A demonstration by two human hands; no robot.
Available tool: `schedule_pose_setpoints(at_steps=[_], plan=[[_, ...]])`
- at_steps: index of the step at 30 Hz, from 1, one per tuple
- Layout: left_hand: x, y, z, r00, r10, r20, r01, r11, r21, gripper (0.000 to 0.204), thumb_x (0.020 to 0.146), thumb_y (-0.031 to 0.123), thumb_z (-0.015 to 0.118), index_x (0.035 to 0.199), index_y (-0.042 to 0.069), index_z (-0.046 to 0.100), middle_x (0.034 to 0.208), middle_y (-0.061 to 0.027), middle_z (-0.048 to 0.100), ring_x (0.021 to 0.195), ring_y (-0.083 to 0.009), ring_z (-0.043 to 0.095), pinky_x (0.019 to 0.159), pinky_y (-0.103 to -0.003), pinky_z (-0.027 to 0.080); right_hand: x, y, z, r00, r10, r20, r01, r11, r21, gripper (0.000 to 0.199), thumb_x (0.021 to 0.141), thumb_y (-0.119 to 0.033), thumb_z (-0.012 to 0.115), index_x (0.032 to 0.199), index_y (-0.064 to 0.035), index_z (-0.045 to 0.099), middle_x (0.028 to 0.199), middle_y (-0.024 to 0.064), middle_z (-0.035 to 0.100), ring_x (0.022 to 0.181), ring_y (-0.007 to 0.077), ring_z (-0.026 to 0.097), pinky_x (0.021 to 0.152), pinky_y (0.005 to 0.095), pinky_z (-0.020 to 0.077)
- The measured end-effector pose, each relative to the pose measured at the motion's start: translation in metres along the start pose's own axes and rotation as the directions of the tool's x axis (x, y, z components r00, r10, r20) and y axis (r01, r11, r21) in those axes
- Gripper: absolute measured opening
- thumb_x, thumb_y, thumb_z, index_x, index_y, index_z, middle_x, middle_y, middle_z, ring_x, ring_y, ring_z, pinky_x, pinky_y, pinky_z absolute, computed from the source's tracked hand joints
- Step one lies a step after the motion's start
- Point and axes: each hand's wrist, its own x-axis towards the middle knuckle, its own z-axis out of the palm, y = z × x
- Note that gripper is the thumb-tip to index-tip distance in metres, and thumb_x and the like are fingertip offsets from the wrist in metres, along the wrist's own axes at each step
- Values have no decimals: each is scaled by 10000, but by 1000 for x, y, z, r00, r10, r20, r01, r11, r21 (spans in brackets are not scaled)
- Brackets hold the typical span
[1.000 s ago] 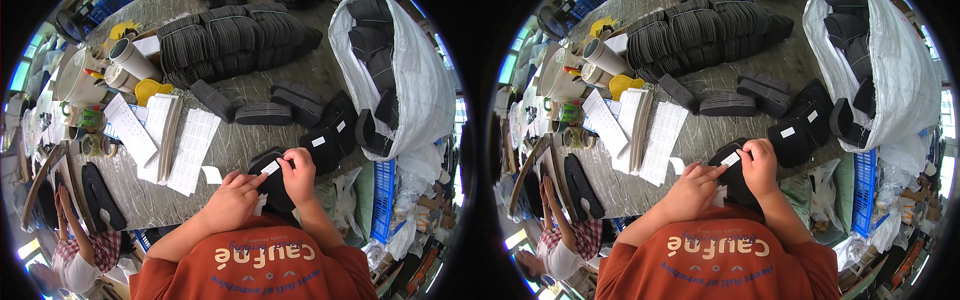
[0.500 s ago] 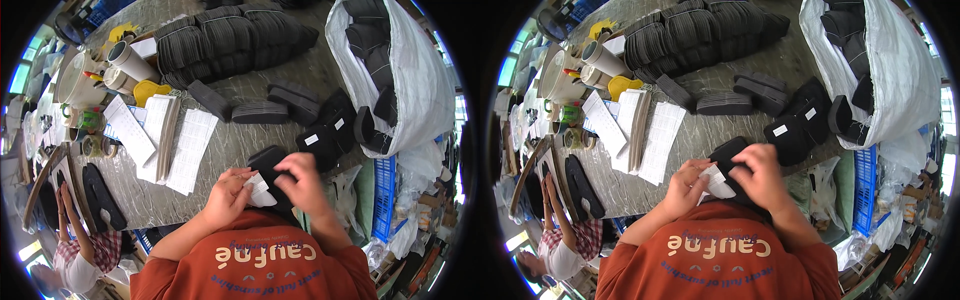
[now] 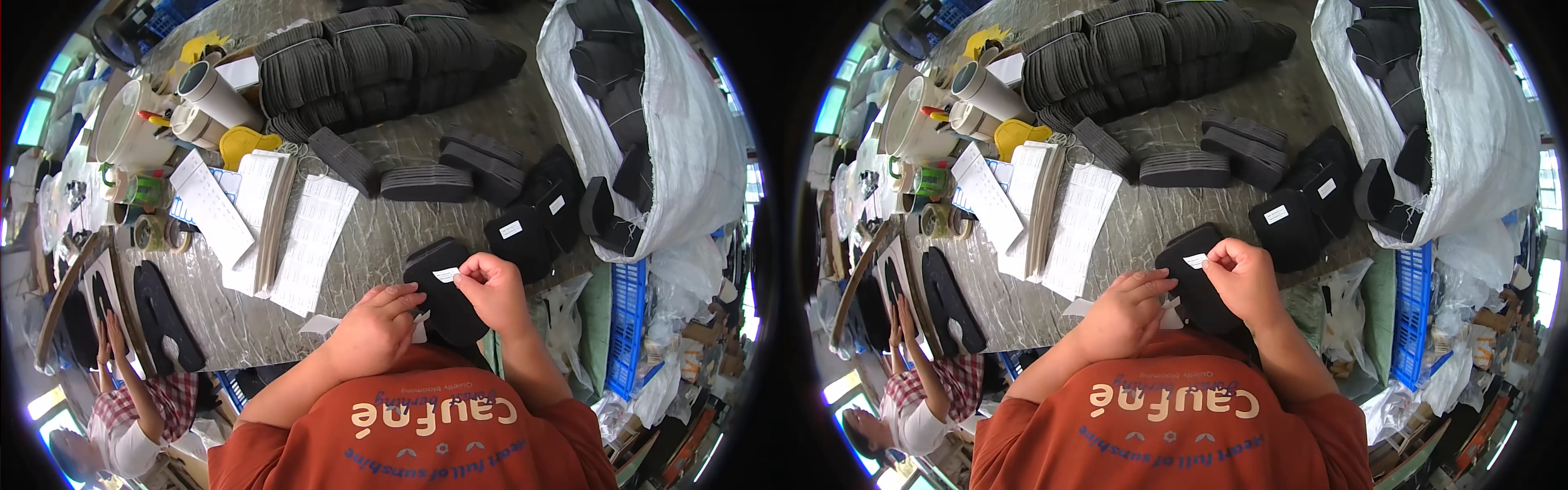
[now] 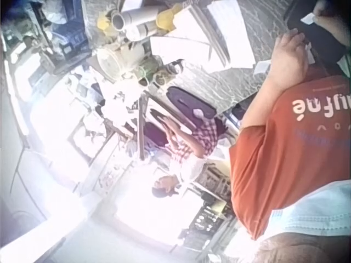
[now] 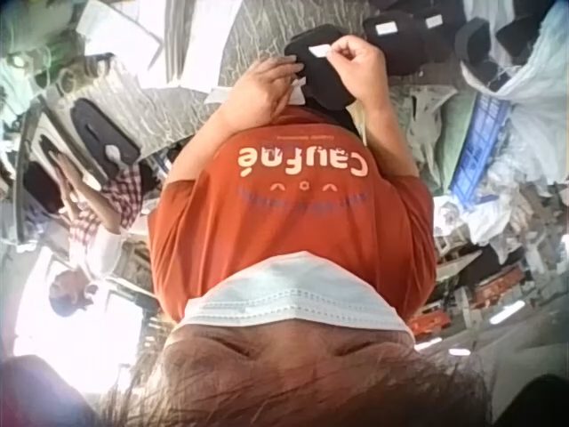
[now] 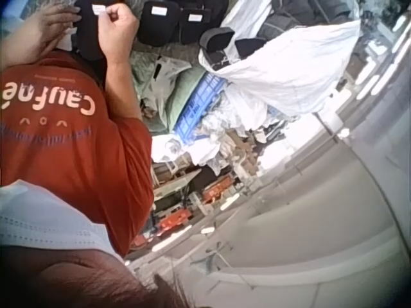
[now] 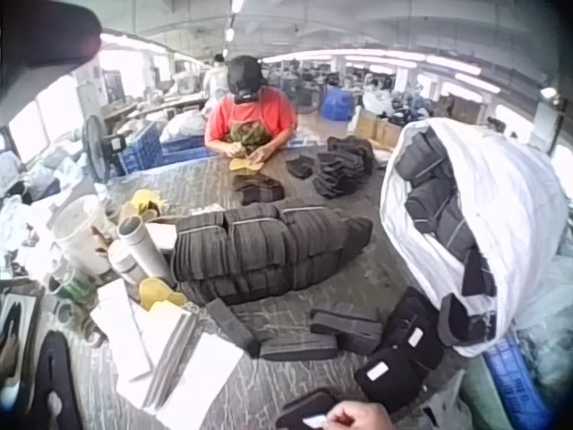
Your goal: The recorder is applying small white labels or stickers to black shoe upper components.
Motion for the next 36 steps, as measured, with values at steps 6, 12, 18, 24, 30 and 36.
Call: schedule_pose_setpoints(at_steps=[6,12,18,24,30,36], plan=[[-1,-2,2,1000,-2,-8,2,1000,10,73,732,17,622,765,-12,564,1149,-155,617,1136,-336,555,928,-460,456,-3,-6,2,999,-4,45,4,1000,-1,81,825,1,642,756,10,599,636,-13,593,606,18,509,536,201,405],[-1,-1,2,1000,-5,-17,5,1000,3,65,734,18,613,766,-12,565,1151,-151,617,1137,-329,555,943,-460,451,0,3,9,1000,-26,12,26,999,-43,86,830,11,632,755,13,588,637,-7,597,603,20,512,541,210,418],[-2,-2,4,1000,2,-16,-2,1000,21,66,733,18,612,771,-14,569,1163,-149,610,1142,-325,550,955,-461,443,3,10,11,999,-49,-1,49,997,-52,75,822,13,633,762,18,589,632,15,610,595,28,524,535,221,428],[6,2,2,999,10,45,-14,997,82,94,730,61,623,769,-14,582,1252,-173,571,1110,-301,542,982,-478,399,2,13,12,997,-82,-14,80,992,-99,72,819,2,641,761,19,602,630,46,628,572,47,543,525,234,437],[7,3,5,995,-5,103,-12,986,169,123,740,105,616,773,-12,605,1297,-174,553,1117,-284,532,1015,-487,359,1,11,13,991,-114,-75,103,984,-144,85,805,-19,668,752,22,615,611,69,631,537,90,574,511,255,445],[8,4,7,994,-15,110,-5,985,174,123,740,110,615,772,-8,609,1285,-159,566,1113,-272,536,1015,-493,362,4,12,17,981,-130,-145,86,957,-279,141,777,-66,702,700,9,611,608,103,628,516,170,601,507,296,455]])
